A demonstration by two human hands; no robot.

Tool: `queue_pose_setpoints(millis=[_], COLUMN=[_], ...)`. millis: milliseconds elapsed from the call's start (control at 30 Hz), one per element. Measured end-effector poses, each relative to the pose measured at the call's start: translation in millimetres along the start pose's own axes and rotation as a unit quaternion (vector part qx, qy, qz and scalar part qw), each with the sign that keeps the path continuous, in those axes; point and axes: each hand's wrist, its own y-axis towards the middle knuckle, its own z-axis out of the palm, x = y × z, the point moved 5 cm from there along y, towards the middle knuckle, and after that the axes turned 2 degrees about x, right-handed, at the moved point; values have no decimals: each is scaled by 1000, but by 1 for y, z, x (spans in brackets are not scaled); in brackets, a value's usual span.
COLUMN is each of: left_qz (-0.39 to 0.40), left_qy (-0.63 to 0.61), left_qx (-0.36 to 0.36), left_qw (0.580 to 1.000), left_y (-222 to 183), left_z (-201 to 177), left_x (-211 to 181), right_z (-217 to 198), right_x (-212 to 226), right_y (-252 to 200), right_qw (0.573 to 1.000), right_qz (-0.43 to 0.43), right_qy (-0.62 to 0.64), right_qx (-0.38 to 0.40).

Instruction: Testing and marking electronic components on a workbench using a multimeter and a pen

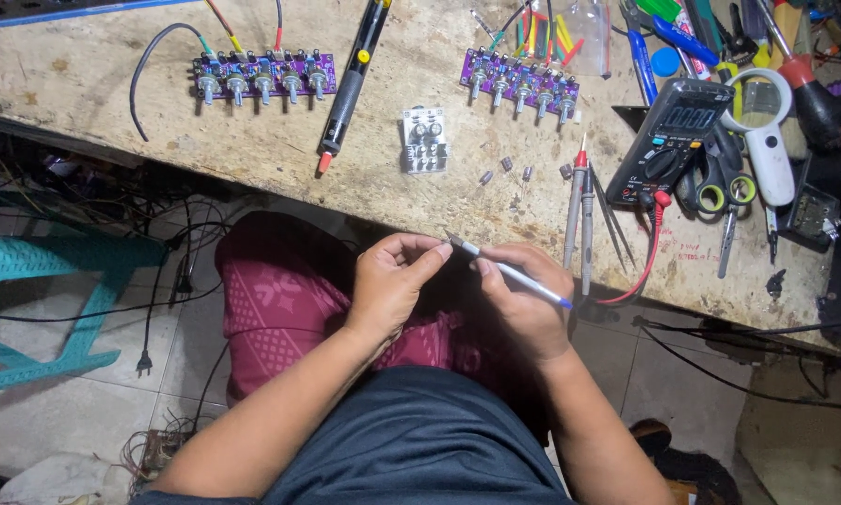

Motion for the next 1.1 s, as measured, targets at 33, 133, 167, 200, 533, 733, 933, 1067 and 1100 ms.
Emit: queue_pose_setpoints(millis=[33, 133, 167, 200, 533, 733, 933, 1067, 1100], left_qz=[0, 8, 7, 6, 27, 40, 44, 47, 49], left_qy=[0, -2, -1, 0, 8, 23, 24, 35, 37], left_qx=[0, 5, 7, 9, 11, 17, 21, 22, 23], left_qw=[1000, 1000, 1000, 1000, 1000, 999, 999, 998, 998], left_y=[0, 0, -1, -3, -5, -7, -8, -8, -9], left_z=[0, 1, 1, 2, 3, 4, 5, 6, 6], left_x=[1, 0, -2, -4, -10, -17, -22, -24, -23], right_z=[0, -1, -1, -2, -3, -3, -3, -5, -5], right_x=[-1, -1, 1, 3, -2, -7, -10, -8, -8], right_y=[0, 1, 2, 3, 2, 0, -1, 1, 0], right_qw=[1000, 999, 999, 999, 999, 999, 998, 998, 998], right_qz=[0, 8, 10, 13, 25, 25, 28, 22, 23], right_qy=[0, 29, 31, 34, 44, 38, 47, 45, 52], right_qx=[0, 15, 19, 24, 16, 22, 23, 24, 32])
